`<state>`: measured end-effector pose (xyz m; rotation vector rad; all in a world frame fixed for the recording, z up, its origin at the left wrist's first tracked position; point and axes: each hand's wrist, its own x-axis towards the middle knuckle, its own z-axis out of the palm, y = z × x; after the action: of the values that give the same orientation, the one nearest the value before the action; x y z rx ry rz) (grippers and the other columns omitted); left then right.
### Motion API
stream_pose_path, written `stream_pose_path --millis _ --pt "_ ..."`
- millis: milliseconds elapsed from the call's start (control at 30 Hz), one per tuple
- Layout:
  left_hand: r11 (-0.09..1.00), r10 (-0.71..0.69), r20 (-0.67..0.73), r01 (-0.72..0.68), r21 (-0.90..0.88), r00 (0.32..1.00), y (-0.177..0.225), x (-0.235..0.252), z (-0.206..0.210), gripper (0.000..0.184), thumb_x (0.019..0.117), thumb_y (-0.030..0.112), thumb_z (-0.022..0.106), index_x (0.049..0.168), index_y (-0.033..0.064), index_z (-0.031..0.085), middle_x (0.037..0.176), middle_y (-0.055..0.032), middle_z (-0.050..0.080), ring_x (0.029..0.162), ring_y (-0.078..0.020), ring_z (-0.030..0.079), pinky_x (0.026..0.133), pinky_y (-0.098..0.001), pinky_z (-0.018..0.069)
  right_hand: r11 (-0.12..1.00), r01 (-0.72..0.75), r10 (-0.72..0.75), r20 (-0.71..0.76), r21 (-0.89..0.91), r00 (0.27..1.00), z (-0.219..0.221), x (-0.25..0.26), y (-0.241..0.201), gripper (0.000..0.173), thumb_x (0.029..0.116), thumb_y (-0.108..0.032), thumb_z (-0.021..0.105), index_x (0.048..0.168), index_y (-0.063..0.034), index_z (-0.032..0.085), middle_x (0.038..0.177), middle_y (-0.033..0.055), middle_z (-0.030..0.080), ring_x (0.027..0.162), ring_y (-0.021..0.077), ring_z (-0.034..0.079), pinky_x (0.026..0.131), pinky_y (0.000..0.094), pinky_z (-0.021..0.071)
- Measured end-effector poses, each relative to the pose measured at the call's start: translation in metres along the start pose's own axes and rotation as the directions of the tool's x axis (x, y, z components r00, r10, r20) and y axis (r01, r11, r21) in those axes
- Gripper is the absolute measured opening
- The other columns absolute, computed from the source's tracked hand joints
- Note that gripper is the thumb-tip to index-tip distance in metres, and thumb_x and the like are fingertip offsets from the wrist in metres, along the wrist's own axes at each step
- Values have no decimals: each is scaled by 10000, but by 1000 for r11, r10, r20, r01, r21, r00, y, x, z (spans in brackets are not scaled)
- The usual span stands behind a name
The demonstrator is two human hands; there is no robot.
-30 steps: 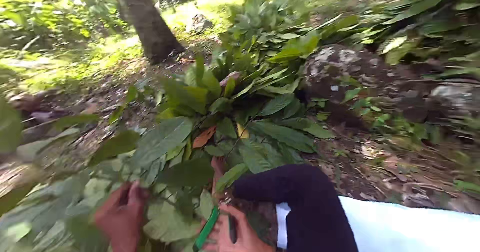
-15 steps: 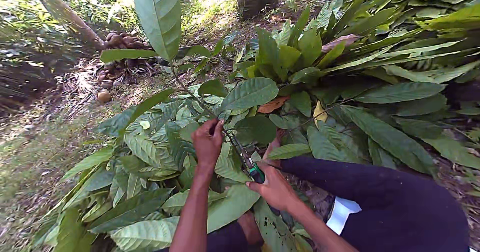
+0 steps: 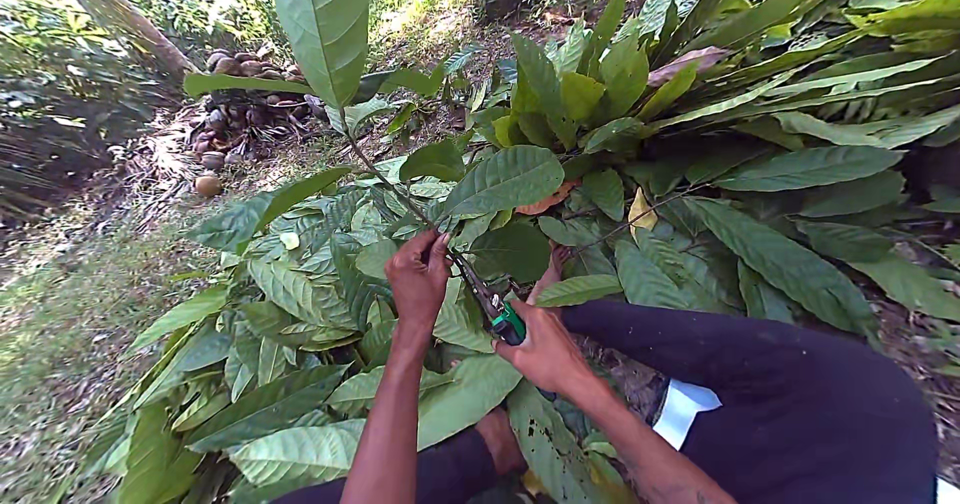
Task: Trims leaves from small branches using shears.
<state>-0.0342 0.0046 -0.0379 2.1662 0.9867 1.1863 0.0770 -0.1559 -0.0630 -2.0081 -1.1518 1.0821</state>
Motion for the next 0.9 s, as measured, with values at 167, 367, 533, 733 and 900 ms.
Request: stream_pose_path --millis 167,367,533,733,900 --pt "1000 -11 35 12 -25 999 -3 0 1 219 1026 132 577 1017 -24 731 734 -58 715 611 -104 690 613 -303 604 999 21 -22 -48 -24 999 -3 2 5 416 872 -299 711 1205 -55 663 985 128 692 923 280 671 828 502 522" --pt "998 -46 -12 45 -52 999 -8 8 -3 227 1034 152 590 990 -28 720 717 -56 714 591 -103 688 601 -299 605 989 57 -45 -83 136 995 4 -14 16 428 874 -279 709 1233 -56 642 897 65 652 774 177 621 735 396 513" --pt "997 -67 -55 65 -37 996 -7 13 -3 247 1048 175 578 974 -14 719 717 -41 712 584 -77 677 594 -271 595 993 -43 29 122 113 992 17 -28 16 455 879 -339 728 1225 -63 622 937 91 646 845 230 630 782 450 511" --pt "997 -48 -71 44 -57 996 -2 14 -2 242 1045 166 581 939 -9 710 696 -30 706 569 -64 670 576 -253 587 993 -40 33 69 114 997 20 -7 7 447 885 -332 728 1219 -56 618 954 102 644 865 239 631 794 458 508" --pt "997 -56 -85 52 -54 995 -1 15 -4 243 1048 168 581 957 -16 710 701 -35 709 571 -66 673 575 -250 587 996 -33 29 50 80 998 20 -3 4 437 872 -330 723 1200 -61 617 944 100 642 863 244 631 785 465 505"
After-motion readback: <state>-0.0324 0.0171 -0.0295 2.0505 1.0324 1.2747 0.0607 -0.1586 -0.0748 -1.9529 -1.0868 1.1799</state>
